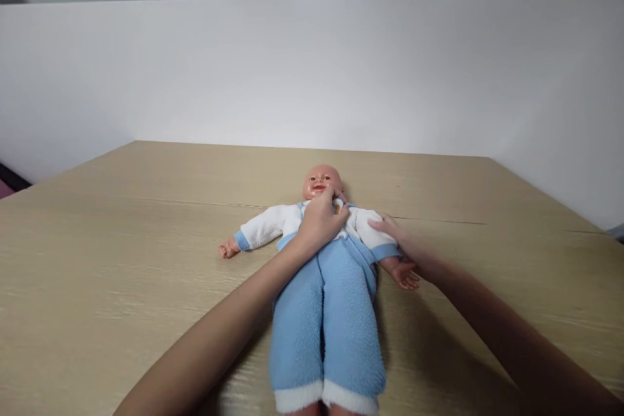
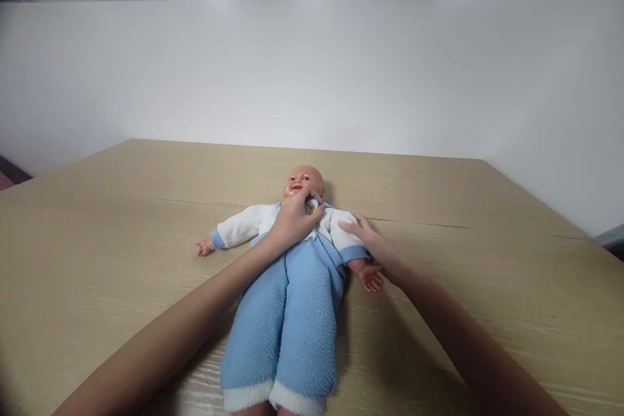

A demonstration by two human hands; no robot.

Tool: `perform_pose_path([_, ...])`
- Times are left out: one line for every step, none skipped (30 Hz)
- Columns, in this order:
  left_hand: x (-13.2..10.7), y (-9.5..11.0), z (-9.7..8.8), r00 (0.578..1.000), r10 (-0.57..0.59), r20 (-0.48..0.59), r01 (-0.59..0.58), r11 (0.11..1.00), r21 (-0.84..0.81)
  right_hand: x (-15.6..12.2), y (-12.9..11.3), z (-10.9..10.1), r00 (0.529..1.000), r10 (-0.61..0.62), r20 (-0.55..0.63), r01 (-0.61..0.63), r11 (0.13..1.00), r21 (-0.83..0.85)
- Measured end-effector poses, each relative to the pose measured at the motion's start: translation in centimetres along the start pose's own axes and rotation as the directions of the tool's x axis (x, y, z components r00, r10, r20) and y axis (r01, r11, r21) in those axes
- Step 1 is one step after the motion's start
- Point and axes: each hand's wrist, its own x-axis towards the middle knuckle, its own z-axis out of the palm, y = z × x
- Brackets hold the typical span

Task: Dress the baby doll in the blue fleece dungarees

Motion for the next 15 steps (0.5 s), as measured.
perform_pose_path([0.0,0.0,0.0,1.0,0.003,0.009,-0.003,1.0,0.014,-1.0,0.4,-0.8,0.999,0.035,-0.011,-0.035,0.999,-0.009])
perform_pose_path([0.0,0.0,0.1,1.0,0.005,0.015,-0.005,1.0,0.025,-1.9,0.8,-1.5,0.998,0.063,-0.011,-0.063,0.998,-0.022])
perform_pose_path([-0.1,0.0,0.1,1.0,0.008,0.019,-0.009,0.999,0.033,-2.7,1.3,-2.3,0.997,0.082,-0.015,-0.082,0.996,-0.033])
perform_pose_path([-0.1,0.0,0.1,1.0,0.011,0.021,-0.012,0.999,0.04,-3.4,1.7,-3.0,0.997,0.08,-0.022,-0.081,0.996,-0.046])
perform_pose_path([-0.1,-0.1,0.1,1.0,0.013,0.023,-0.014,0.999,0.046,-3.8,2.2,-3.8,0.997,0.068,-0.033,-0.069,0.996,-0.053])
perform_pose_path([-0.1,-0.1,0.2,1.0,0.014,0.025,-0.015,0.998,0.053,-4.0,2.6,-4.4,0.998,0.047,-0.052,-0.05,0.997,-0.056])
perform_pose_path([-0.1,-0.1,0.2,1.0,0.012,0.028,-0.014,0.998,0.06,-4.1,3.1,-5.0,0.997,0.019,-0.071,-0.023,0.998,-0.057])
perform_pose_path([-0.1,-0.1,0.2,0.999,0.011,0.032,-0.013,0.998,0.066,-4.1,3.5,-5.6,0.996,-0.012,-0.091,0.007,0.998,-0.056])
perform_pose_path([-0.1,-0.1,0.2,0.999,0.009,0.036,-0.012,0.997,0.073,-4.0,3.9,-6.0,0.993,-0.042,-0.11,0.036,0.998,-0.06])
perform_pose_path([-0.2,-0.1,0.2,0.999,0.008,0.041,-0.011,0.997,0.078,-3.8,4.3,-6.4,0.989,-0.07,-0.129,0.062,0.996,-0.071])
perform_pose_path([-0.2,0.0,0.1,0.999,0.01,0.047,-0.014,0.997,0.081,-3.6,4.7,-6.7,0.984,-0.099,-0.147,0.086,0.992,-0.091])
perform_pose_path([-0.2,0.1,0.0,0.998,0.018,0.054,-0.023,0.996,0.085,-3.4,5.0,-7.0,0.978,-0.129,-0.162,0.11,0.986,-0.123])
perform_pose_path([-0.3,0.2,-0.2,0.997,0.036,0.062,-0.042,0.995,0.092,-3.3,5.3,-7.2,0.971,-0.16,-0.177,0.131,0.978,-0.162])
perform_pose_path([-0.3,0.3,-0.5,0.996,0.067,0.066,-0.074,0.992,0.107,-3.1,5.5,-7.4,0.963,-0.191,-0.19,0.15,0.966,-0.21])
perform_pose_path([-0.4,0.4,-0.8,0.992,0.108,0.065,-0.116,0.985,0.131,-3.0,5.8,-7.6,0.954,-0.225,-0.199,0.168,0.949,-0.267])
